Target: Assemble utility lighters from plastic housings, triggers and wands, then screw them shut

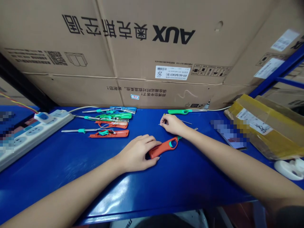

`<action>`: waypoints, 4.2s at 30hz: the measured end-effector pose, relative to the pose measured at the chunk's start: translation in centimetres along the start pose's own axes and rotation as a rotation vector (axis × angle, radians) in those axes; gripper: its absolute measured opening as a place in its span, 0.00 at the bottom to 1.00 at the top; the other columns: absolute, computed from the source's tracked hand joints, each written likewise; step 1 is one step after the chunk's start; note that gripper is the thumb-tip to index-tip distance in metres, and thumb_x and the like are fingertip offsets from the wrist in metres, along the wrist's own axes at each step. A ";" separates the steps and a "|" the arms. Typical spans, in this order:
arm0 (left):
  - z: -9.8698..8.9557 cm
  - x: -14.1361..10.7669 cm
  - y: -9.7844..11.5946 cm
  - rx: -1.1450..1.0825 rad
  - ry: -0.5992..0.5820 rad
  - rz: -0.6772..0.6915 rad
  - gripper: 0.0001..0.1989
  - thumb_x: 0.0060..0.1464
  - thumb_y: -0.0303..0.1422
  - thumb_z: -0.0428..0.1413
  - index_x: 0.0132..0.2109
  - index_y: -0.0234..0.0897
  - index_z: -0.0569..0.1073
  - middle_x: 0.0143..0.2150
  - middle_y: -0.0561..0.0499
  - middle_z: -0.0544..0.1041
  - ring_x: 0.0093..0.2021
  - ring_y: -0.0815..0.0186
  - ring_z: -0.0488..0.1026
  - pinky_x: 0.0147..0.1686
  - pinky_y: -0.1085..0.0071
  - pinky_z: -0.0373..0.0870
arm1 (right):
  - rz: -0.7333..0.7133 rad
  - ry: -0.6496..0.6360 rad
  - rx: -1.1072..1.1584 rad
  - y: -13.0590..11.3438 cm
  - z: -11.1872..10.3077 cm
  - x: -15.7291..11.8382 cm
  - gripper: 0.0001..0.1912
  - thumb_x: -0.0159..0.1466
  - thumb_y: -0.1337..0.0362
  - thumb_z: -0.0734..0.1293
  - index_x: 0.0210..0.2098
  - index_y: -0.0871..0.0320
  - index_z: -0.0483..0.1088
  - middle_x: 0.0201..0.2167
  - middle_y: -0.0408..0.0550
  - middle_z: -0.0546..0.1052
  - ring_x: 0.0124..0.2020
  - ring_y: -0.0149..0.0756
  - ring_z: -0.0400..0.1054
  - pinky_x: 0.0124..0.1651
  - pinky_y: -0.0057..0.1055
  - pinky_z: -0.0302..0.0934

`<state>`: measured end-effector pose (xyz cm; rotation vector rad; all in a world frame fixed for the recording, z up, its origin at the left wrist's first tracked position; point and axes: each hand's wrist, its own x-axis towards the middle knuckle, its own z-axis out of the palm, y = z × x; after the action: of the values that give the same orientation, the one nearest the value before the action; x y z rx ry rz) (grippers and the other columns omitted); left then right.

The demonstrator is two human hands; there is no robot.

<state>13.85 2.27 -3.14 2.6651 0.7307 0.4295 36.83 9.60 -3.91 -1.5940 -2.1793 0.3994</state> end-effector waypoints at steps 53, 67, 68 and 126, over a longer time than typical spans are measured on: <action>2.1 0.4 0.0 -0.396 0.254 -0.221 0.18 0.52 0.25 0.65 0.49 0.40 0.75 0.44 0.54 0.82 0.45 0.63 0.76 0.47 0.66 0.71 | -0.249 -0.004 0.507 -4.0 1.0 -8.7 0.07 0.63 0.74 0.68 0.33 0.58 0.77 0.33 0.46 0.75 0.28 0.27 0.66 0.29 0.25 0.58; 2.4 0.3 -0.2 -0.363 0.272 -0.207 0.19 0.52 0.27 0.65 0.52 0.42 0.74 0.44 0.52 0.81 0.45 0.62 0.78 0.47 0.65 0.74 | -0.377 0.023 0.457 -3.8 1.1 -8.9 0.07 0.65 0.71 0.68 0.36 0.55 0.78 0.36 0.47 0.78 0.39 0.33 0.75 0.43 0.31 0.70; 2.4 0.3 -0.3 -0.362 0.273 -0.206 0.19 0.52 0.27 0.64 0.52 0.42 0.74 0.45 0.52 0.81 0.45 0.62 0.78 0.47 0.66 0.74 | -0.379 0.024 0.453 -3.8 1.1 -8.9 0.07 0.65 0.71 0.68 0.36 0.54 0.78 0.36 0.48 0.78 0.39 0.34 0.75 0.43 0.31 0.70; 1.2 -0.7 1.8 0.048 0.160 0.439 0.08 0.65 0.31 0.57 0.48 0.33 0.78 0.36 0.50 0.83 0.31 0.65 0.78 0.31 0.67 0.71 | -0.774 -0.240 -0.209 -4.3 -2.9 -9.4 0.09 0.70 0.68 0.62 0.46 0.60 0.73 0.56 0.54 0.73 0.60 0.44 0.64 0.64 0.43 0.59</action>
<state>14.50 0.20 -3.63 2.8552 0.1884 0.7515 37.06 -0.67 -0.89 -0.6918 -2.8730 0.1225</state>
